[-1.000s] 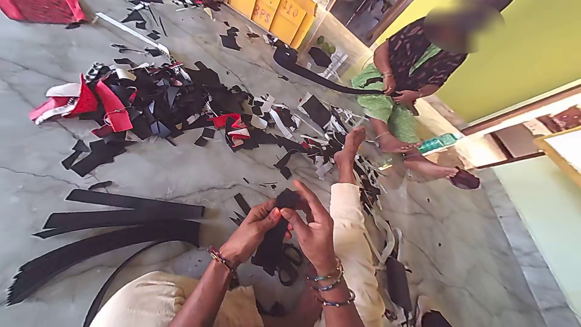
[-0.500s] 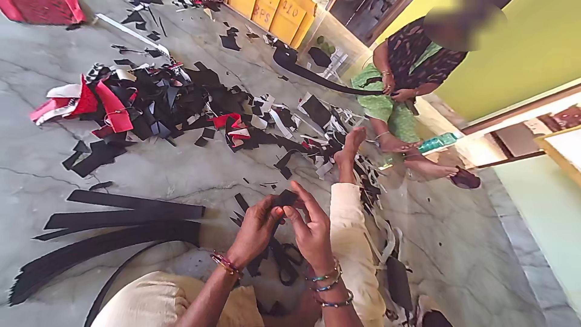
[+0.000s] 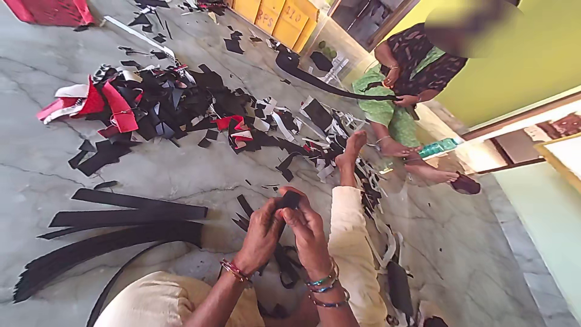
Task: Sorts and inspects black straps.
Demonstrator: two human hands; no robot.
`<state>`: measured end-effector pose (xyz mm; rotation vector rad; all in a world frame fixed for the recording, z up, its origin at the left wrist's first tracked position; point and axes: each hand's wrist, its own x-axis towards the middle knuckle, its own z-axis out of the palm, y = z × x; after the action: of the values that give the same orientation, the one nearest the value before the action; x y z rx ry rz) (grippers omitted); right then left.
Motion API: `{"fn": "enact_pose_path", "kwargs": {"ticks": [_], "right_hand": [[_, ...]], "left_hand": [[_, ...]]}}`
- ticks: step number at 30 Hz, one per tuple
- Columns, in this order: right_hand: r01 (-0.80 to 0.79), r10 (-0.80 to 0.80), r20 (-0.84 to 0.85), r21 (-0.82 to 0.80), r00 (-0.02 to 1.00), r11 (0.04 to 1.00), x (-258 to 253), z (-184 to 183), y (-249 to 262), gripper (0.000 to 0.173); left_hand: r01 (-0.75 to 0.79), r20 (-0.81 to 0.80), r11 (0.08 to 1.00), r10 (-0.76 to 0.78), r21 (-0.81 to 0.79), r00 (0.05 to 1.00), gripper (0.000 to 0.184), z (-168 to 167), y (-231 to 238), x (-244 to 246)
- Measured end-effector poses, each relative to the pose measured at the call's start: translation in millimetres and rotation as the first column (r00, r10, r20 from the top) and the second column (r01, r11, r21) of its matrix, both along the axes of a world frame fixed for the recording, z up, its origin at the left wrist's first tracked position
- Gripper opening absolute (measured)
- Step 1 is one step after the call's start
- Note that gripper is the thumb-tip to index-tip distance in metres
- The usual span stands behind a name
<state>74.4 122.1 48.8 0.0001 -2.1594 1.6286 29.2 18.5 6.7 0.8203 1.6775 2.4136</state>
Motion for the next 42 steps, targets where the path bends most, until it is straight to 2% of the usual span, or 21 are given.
{"fn": "enact_pose_path", "kwargs": {"ticks": [3,6,8,10,11,13,14,17,19,21,25,27,29,30,32,35,37,40,42], "right_hand": [[0.024,-0.021,-0.042,0.070,0.999,0.997,-2,1,-4,0.032],[0.105,-0.088,-0.095,0.188,0.992,0.977,-5,-1,-9,0.037],[0.134,-0.115,-0.097,0.217,0.989,0.967,-6,-3,-11,0.038],[0.147,-0.138,-0.057,0.182,0.989,0.972,-6,-3,-12,0.036],[0.156,-0.153,-0.028,0.137,0.988,0.978,-7,0,-11,0.035],[0.177,-0.176,0.058,-0.026,0.983,0.984,-8,8,-8,0.032],[0.182,-0.167,0.109,-0.148,0.980,0.972,-9,13,-4,0.033],[0.178,0.013,0.320,-0.561,0.947,0.809,-9,27,9,0.043],[0.132,0.222,0.396,-0.695,0.891,0.707,-5,30,17,0.049],[0.086,0.400,0.415,-0.774,0.817,0.627,1,30,20,0.050],[0.013,0.522,0.444,-0.771,0.728,0.637,8,25,23,0.045],[-0.045,0.584,0.418,-0.786,0.696,0.617,8,21,26,0.040],[-0.086,0.620,0.394,-0.795,0.678,0.600,7,18,28,0.038],[-0.086,0.618,0.398,-0.792,0.678,0.604,6,19,28,0.038],[-0.075,0.607,0.405,-0.789,0.684,0.610,5,21,30,0.040],[-0.066,0.595,0.394,-0.795,0.700,0.604,5,23,32,0.044],[-0.070,0.593,0.390,-0.793,0.705,0.605,4,23,31,0.047],[-0.056,0.600,0.380,-0.812,0.704,0.581,1,21,32,0.044],[-0.051,0.608,0.365,-0.829,0.706,0.557,3,22,35,0.045]], "left_hand": [[0.024,0.025,0.999,-0.025,0.044,0.999,0.027,0,0,1],[0.107,0.104,0.987,-0.120,0.120,0.987,0.026,3,-1,2],[0.164,0.150,0.980,-0.180,0.113,0.972,0.025,3,-4,1],[0.150,0.102,0.988,-0.145,-0.043,0.984,0.033,3,-9,-5],[0.105,0.029,0.981,-0.102,-0.165,0.994,0.043,4,-13,-9],[0.035,-0.033,0.935,-0.049,-0.352,0.998,0.059,7,-25,-18],[0.018,-0.001,0.928,-0.020,-0.373,1.000,0.061,6,-29,-23],[-0.053,0.162,0.976,0.088,-0.209,0.983,0.059,1,-33,-39],[-0.103,0.216,0.994,0.105,-0.020,0.971,0.058,0,-33,-44],[-0.148,0.185,0.987,0.134,0.066,0.973,0.059,-4,-30,-42],[-0.224,-0.038,0.974,0.225,0.018,0.974,0.077,-4,-21,-22],[-0.194,-0.153,0.981,0.192,0.000,0.969,0.083,-4,-15,-13],[-0.123,-0.207,0.992,0.115,-0.028,0.971,0.081,-5,-11,-9],[-0.086,-0.190,0.995,0.077,-0.041,0.979,0.081,-6,-11,-9],[-0.025,-0.042,1.000,0.024,-0.011,0.999,0.083,-6,-15,-13],[-0.062,0.140,0.990,0.044,0.126,0.989,0.081,-7,-20,-19],[-0.051,0.139,0.993,0.036,0.108,0.990,0.083,-6,-20,-18],[0.022,-0.002,1.000,-0.022,0.004,1.000,0.091,-4,-12,-10],[0.003,0.026,1.000,-0.004,0.023,1.000,0.090,-3,-13,-12]]}}
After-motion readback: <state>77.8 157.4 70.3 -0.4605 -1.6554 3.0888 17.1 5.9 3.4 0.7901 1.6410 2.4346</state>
